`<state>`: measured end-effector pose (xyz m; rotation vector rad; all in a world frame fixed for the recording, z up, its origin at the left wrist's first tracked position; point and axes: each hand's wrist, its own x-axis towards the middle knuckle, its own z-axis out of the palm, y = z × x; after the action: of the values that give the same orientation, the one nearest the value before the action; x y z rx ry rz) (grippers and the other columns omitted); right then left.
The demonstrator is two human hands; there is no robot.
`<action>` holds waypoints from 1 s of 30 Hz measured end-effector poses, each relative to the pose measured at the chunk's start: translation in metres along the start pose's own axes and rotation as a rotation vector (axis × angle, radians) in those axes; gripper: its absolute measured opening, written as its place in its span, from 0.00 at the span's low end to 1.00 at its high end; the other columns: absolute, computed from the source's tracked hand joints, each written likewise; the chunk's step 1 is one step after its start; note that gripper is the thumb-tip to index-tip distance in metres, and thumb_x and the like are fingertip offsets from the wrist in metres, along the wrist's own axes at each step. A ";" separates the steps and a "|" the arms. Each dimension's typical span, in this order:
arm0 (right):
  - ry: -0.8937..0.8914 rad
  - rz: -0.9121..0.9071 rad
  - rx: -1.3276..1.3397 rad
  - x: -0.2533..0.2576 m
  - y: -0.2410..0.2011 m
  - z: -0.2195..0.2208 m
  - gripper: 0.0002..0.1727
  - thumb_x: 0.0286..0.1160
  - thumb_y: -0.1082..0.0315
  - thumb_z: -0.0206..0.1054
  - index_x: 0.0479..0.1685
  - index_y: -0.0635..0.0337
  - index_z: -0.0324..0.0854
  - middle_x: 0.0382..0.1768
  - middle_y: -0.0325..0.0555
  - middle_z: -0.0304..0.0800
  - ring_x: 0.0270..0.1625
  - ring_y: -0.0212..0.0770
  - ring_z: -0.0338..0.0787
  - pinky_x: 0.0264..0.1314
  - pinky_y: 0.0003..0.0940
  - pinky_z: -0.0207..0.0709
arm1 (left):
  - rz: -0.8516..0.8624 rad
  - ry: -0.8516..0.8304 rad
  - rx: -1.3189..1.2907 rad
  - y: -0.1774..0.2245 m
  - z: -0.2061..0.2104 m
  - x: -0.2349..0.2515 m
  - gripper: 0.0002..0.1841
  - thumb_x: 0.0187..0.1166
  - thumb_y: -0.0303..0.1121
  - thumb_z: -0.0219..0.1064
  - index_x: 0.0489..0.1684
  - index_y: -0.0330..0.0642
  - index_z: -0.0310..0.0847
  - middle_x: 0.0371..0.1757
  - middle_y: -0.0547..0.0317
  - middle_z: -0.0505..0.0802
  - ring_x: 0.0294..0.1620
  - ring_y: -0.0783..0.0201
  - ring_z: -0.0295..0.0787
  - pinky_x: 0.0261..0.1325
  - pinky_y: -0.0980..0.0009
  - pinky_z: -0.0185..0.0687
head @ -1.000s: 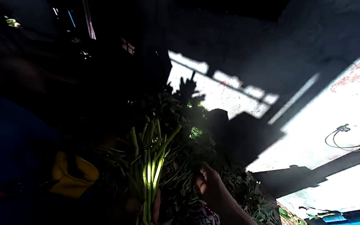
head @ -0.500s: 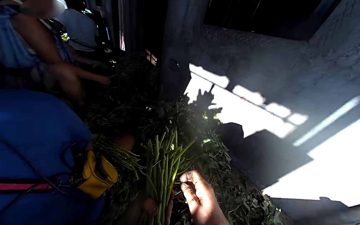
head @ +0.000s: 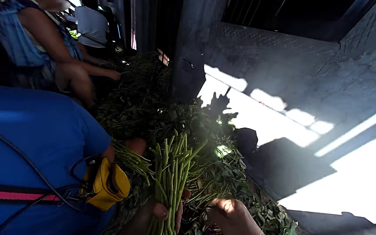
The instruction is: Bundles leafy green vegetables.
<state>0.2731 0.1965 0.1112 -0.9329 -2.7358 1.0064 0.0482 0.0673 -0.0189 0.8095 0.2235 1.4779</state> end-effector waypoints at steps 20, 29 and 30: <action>0.389 -0.094 -0.208 -0.017 -0.027 0.044 0.13 0.81 0.64 0.61 0.38 0.65 0.86 0.30 0.53 0.91 0.31 0.50 0.93 0.32 0.49 0.86 | -0.263 0.158 0.515 0.040 0.055 0.047 0.26 0.52 0.28 0.83 0.54 0.43 0.85 0.47 0.58 0.96 0.49 0.63 0.94 0.57 0.61 0.91; 0.292 0.074 0.445 -0.078 0.028 0.058 0.20 0.89 0.58 0.55 0.45 0.65 0.87 0.29 0.43 0.88 0.35 0.35 0.87 0.42 0.41 0.82 | -0.596 -0.045 1.298 0.004 0.077 0.097 0.32 0.47 0.33 0.89 0.57 0.40 0.85 0.48 0.54 0.94 0.50 0.59 0.92 0.57 0.51 0.88; 0.314 0.092 0.447 -0.084 0.035 0.064 0.21 0.90 0.60 0.51 0.45 0.66 0.86 0.28 0.43 0.85 0.33 0.34 0.85 0.41 0.39 0.80 | -0.635 -0.041 1.309 -0.006 0.078 0.098 0.33 0.48 0.34 0.89 0.59 0.41 0.84 0.49 0.53 0.94 0.51 0.58 0.92 0.59 0.50 0.88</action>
<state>0.3420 0.1331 0.0504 -1.0331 -2.1086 1.2870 0.1121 0.1331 0.0669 1.5819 1.3623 0.5650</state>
